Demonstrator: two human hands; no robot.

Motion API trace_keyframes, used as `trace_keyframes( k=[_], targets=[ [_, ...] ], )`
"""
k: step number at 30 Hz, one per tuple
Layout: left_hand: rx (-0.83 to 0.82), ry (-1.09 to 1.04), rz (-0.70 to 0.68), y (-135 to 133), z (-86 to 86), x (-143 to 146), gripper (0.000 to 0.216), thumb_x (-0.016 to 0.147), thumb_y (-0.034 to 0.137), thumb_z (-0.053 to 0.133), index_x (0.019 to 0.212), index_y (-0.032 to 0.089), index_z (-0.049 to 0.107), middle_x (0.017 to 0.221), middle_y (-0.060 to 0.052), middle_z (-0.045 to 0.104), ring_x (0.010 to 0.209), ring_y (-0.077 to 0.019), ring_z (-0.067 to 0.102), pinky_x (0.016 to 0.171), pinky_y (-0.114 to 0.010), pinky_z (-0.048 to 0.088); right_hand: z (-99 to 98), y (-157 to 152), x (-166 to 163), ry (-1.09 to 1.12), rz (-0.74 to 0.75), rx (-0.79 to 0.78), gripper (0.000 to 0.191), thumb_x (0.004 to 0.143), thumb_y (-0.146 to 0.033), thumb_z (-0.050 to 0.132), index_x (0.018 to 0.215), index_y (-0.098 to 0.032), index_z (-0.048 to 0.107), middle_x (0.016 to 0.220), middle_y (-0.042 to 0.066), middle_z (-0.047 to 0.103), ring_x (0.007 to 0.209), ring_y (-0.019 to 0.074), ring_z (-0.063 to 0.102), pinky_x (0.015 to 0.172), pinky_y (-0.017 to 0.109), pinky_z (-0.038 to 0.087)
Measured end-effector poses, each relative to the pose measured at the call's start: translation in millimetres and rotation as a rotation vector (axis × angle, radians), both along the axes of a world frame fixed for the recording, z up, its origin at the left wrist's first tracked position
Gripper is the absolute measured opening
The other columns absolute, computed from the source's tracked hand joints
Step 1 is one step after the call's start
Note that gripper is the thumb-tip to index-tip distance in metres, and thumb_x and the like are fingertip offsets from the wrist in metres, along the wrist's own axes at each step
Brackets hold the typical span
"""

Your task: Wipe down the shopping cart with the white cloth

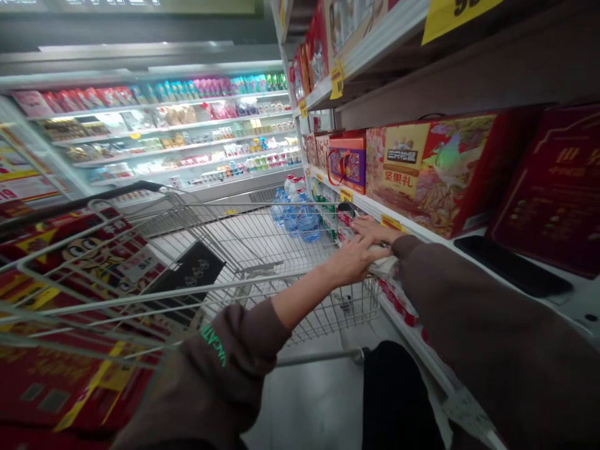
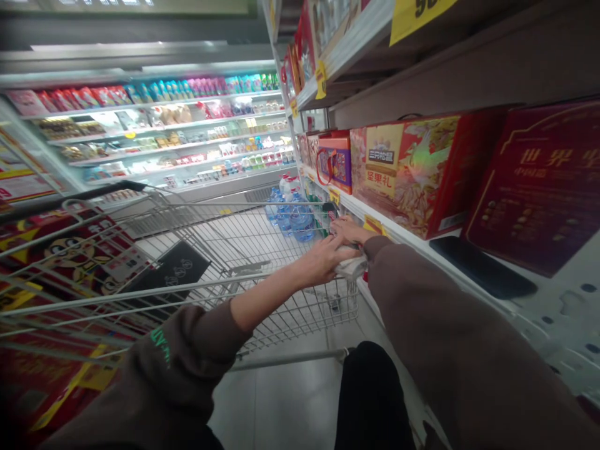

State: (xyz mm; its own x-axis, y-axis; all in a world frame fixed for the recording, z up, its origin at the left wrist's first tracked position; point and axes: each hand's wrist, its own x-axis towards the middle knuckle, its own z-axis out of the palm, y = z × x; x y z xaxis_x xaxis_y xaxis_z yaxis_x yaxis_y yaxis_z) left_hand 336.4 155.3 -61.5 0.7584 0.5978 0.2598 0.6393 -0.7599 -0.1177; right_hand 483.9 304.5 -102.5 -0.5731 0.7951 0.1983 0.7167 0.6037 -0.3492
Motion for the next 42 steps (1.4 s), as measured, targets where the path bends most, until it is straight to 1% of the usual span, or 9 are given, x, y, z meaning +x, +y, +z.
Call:
trace_keyframes(
  k=[3, 7, 11, 16, 21, 26, 29, 38, 42],
  targets=[
    [0.033, 0.139, -0.086, -23, 17.5, -45, 0.051, 0.091, 0.010, 0.056, 0.135, 0.036, 0.062, 0.134, -0.007, 0.057, 0.113, -0.0255, 0.054, 0.098, -0.040, 0.048, -1.7, 6, -2, -0.068, -0.122, -0.048, 0.038, 0.100, -0.028, 0.053, 0.135, -0.019, 0.065, 0.157, 0.014, 0.052, 0.153, 0.0292, 0.039, 0.130, 0.048, 0.025],
    [0.013, 0.228, -0.019, -44, 34.1, -96, 0.063, 0.085, 0.000, 0.053, 0.135, 0.037, 0.061, 0.136, -0.005, 0.056, 0.112, -0.0229, 0.053, 0.098, -0.036, 0.045, -6.7, 8, -7, -0.124, -0.325, -0.139, 0.058, 0.098, -0.039, 0.057, 0.151, -0.016, 0.049, 0.169, 0.022, 0.029, 0.150, 0.0419, 0.040, 0.122, 0.055, 0.035],
    [0.125, 0.187, 0.026, -38, 17.0, -71, 0.063, 0.089, 0.000, 0.051, 0.138, 0.038, 0.059, 0.135, -0.006, 0.056, 0.111, -0.0238, 0.052, 0.094, -0.037, 0.047, -0.5, 5, -16, -0.194, -0.336, -0.221, 0.065, 0.093, -0.039, 0.064, 0.151, -0.015, 0.048, 0.150, 0.023, 0.057, 0.133, 0.0378, 0.060, 0.111, 0.046, 0.047],
    [0.260, 0.126, 0.003, -17, -12.1, -16, 0.052, 0.098, 0.009, 0.049, 0.138, 0.042, 0.058, 0.135, -0.007, 0.057, 0.120, -0.0288, 0.050, 0.093, -0.043, 0.047, 8.6, -5, -20, -0.268, -0.338, -0.209, 0.064, 0.093, -0.044, 0.059, 0.152, -0.023, 0.046, 0.143, 0.018, 0.065, 0.127, 0.0351, 0.064, 0.104, 0.047, 0.051],
    [0.260, 0.107, 0.046, -38, -6.9, -66, 0.051, 0.094, 0.004, 0.052, 0.133, 0.036, 0.061, 0.136, -0.006, 0.059, 0.115, -0.0256, 0.051, 0.090, -0.039, 0.047, 10.8, -12, -21, -0.278, -0.421, -0.120, 0.074, 0.098, -0.036, 0.049, 0.164, -0.018, 0.021, 0.157, 0.024, 0.048, 0.138, 0.0369, 0.055, 0.109, 0.053, 0.046],
    [0.255, 0.050, 0.171, -55, -0.7, -119, 0.060, 0.086, -0.003, 0.053, 0.136, 0.030, 0.059, 0.135, -0.007, 0.060, 0.113, -0.0229, 0.054, 0.091, -0.035, 0.048, 23.5, -34, -22, -0.209, -0.318, 0.125, 0.051, 0.105, -0.036, 0.029, 0.147, -0.019, 0.053, 0.160, 0.017, 0.048, 0.147, 0.0317, 0.045, 0.117, 0.050, 0.039],
    [0.280, 0.025, 0.224, -49, -6.4, -116, 0.058, 0.088, -0.001, 0.054, 0.136, 0.032, 0.059, 0.134, -0.006, 0.061, 0.110, -0.0229, 0.055, 0.088, -0.034, 0.049, 25.8, -58, -20, -0.256, -0.228, 0.024, 0.063, 0.107, -0.049, 0.016, 0.137, -0.022, 0.064, 0.149, 0.015, 0.061, 0.139, 0.0324, 0.056, 0.114, 0.050, 0.043],
    [0.499, -0.009, 0.219, -45, -19.0, -100, 0.039, 0.097, 0.011, 0.056, 0.128, 0.034, 0.062, 0.134, -0.004, 0.064, 0.125, -0.0280, 0.052, 0.099, -0.043, 0.046, 17.4, -99, -21, -0.346, -0.074, 0.156, 0.064, 0.109, -0.032, 0.006, 0.151, -0.019, 0.053, 0.151, 0.011, 0.061, 0.151, 0.0260, 0.046, 0.130, 0.060, 0.013],
    [0.470, -0.084, 0.366, -55, -17.4, -131, 0.048, 0.094, 0.005, 0.055, 0.134, 0.031, 0.060, 0.130, -0.006, 0.066, 0.113, -0.0249, 0.057, 0.093, -0.039, 0.050, 17.6, -111, -27, -0.355, -0.190, 0.131, 0.079, 0.108, -0.046, 0.002, 0.131, -0.019, 0.072, 0.122, 0.015, 0.078, 0.128, 0.0277, 0.067, 0.117, 0.049, 0.043]
  ],
)
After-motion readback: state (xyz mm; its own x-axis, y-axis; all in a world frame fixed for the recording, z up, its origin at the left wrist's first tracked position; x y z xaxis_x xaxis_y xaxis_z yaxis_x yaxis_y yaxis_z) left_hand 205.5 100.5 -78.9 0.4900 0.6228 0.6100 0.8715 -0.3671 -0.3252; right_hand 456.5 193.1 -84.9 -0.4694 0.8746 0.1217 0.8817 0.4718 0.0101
